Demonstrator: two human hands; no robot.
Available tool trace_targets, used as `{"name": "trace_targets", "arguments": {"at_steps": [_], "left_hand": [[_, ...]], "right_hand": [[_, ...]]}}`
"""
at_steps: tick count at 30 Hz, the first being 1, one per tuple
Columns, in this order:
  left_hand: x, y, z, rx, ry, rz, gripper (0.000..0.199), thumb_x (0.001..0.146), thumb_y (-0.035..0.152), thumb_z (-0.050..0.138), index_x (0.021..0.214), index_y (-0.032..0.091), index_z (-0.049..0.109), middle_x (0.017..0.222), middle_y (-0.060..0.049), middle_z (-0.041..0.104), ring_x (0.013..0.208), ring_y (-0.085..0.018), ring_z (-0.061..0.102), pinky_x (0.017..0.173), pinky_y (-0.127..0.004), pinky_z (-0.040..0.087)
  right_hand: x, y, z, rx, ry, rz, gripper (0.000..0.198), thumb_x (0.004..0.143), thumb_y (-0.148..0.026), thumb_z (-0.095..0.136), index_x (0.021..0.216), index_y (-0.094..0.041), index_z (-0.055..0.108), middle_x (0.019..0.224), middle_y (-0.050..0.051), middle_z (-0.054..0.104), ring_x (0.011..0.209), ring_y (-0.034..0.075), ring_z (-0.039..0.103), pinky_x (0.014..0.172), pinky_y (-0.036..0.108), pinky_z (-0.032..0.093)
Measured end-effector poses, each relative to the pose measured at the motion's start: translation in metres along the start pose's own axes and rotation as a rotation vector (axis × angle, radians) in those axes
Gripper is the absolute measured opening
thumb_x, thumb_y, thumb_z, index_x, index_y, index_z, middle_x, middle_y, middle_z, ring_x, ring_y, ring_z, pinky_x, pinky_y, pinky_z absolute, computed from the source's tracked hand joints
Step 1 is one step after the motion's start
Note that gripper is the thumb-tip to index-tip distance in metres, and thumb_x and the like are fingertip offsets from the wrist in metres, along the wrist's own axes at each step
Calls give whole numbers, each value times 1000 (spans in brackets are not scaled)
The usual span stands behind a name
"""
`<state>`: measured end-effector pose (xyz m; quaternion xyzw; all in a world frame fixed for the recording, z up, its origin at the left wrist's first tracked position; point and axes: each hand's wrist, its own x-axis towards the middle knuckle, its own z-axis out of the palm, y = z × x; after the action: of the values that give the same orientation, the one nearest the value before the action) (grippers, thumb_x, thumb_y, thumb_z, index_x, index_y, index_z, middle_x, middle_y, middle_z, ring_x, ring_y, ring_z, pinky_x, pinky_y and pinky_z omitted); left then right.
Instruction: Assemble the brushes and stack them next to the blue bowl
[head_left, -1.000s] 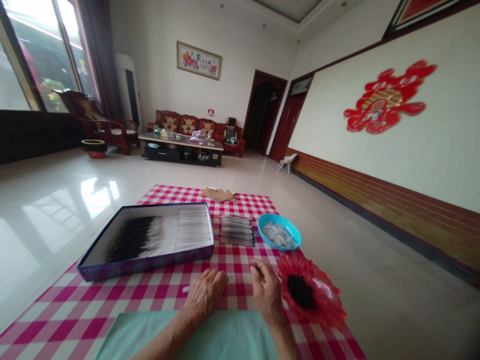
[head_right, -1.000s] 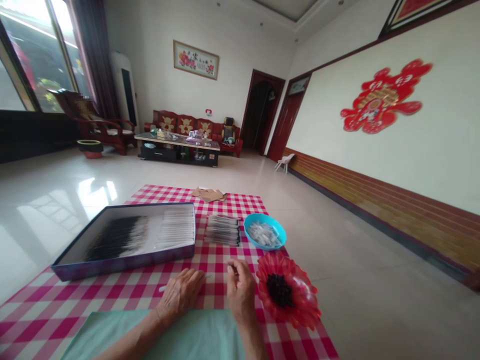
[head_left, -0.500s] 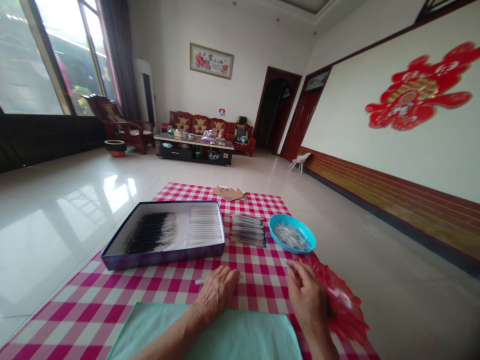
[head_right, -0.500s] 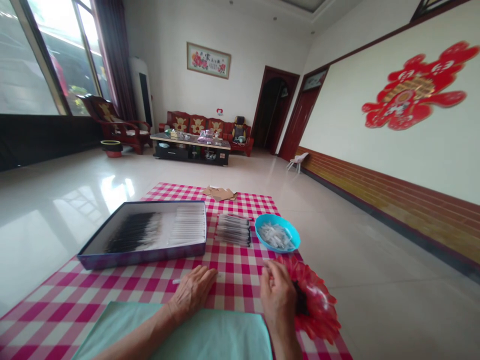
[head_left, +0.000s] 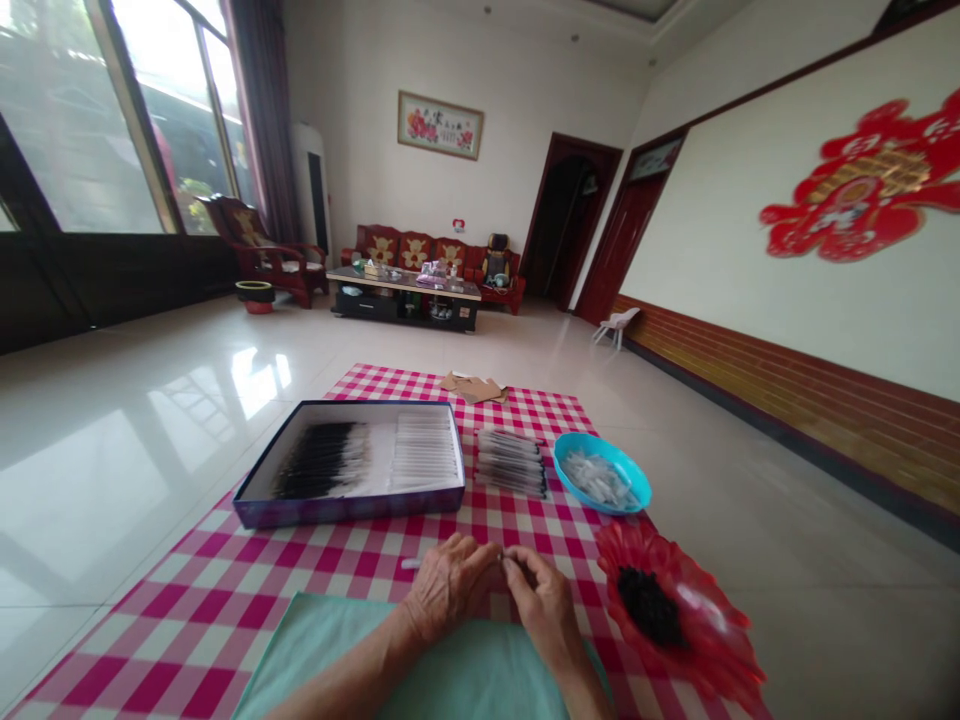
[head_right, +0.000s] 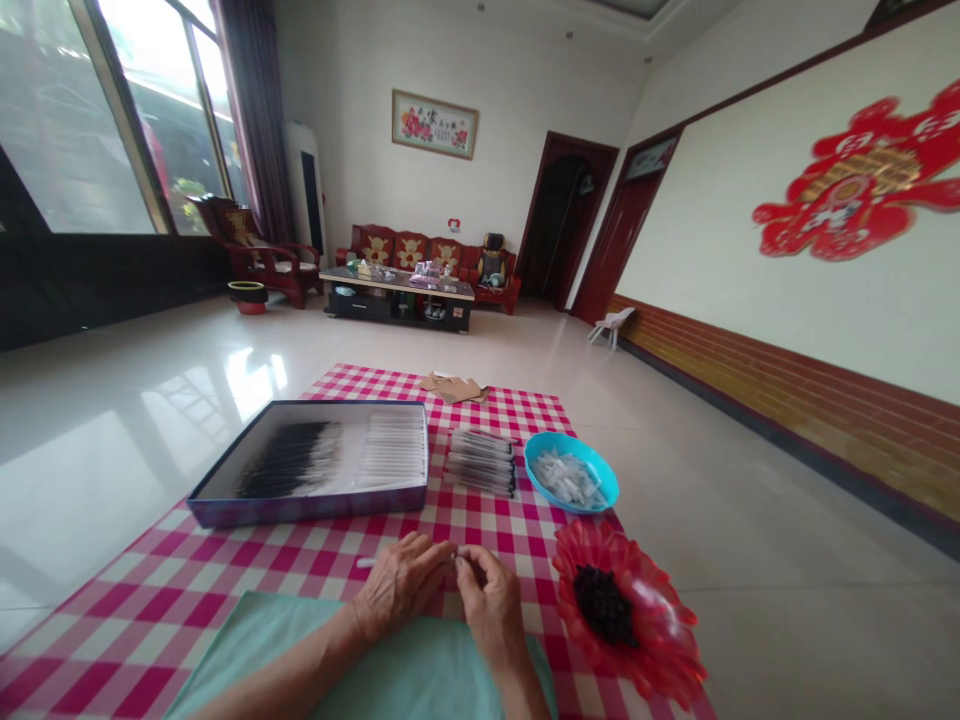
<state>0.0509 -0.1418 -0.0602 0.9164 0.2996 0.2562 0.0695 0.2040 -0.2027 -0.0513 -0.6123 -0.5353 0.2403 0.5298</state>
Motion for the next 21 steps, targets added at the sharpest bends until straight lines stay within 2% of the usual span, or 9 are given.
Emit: {"name": "trace_targets", "arguments": {"at_steps": [2,5,8,10,14,18,21], "left_hand": [[0,0,-1,12,7,-24,25,94,35,35,107,28,54,75,0,58,70,-16,53,58,-25,36],[0,-1,2,18,27,-35,26,94,35,35,110,28,54,73,0,58,68,-15,53,55,-24,34],[-1,-4,7,20,66,-26,26,93,28,35,112,26,53,74,-1,57,69,-16,52,56,-24,35],[-2,-4,8,16,104,-28,28,92,22,35,113,23,53,78,-3,56,72,-16,51,57,-24,36],[-1,-2,2,-32,115,-36,27,92,21,35,107,23,56,85,-5,55,79,-17,49,63,-26,39],[1,1,-5,-50,102,-6,26,93,30,37,91,24,62,81,-4,53,77,-16,47,67,-27,40],[2,2,-4,-28,98,-3,27,93,32,37,86,23,62,77,-3,52,75,-16,46,65,-27,39]], "right_hand": [[1,-2,-3,90,42,66,27,80,-42,55,83,-17,65,75,6,71,69,21,66,61,28,52],[4,-2,-14,207,240,123,32,81,-47,53,85,-17,62,76,6,69,65,19,63,56,27,51],[9,3,-28,281,453,87,30,81,-48,53,87,-19,57,82,5,68,64,17,61,55,26,50],[10,4,-33,282,526,58,28,82,-47,52,88,-20,54,82,3,66,61,15,59,54,25,49],[9,1,-27,235,490,29,27,83,-47,51,86,-20,52,78,3,63,63,16,60,55,26,51],[5,0,-8,222,371,49,27,83,-48,50,86,-20,52,77,4,65,61,17,61,54,27,52],[3,3,1,213,305,52,27,84,-47,50,87,-21,53,80,4,67,61,16,61,56,27,53]]}}
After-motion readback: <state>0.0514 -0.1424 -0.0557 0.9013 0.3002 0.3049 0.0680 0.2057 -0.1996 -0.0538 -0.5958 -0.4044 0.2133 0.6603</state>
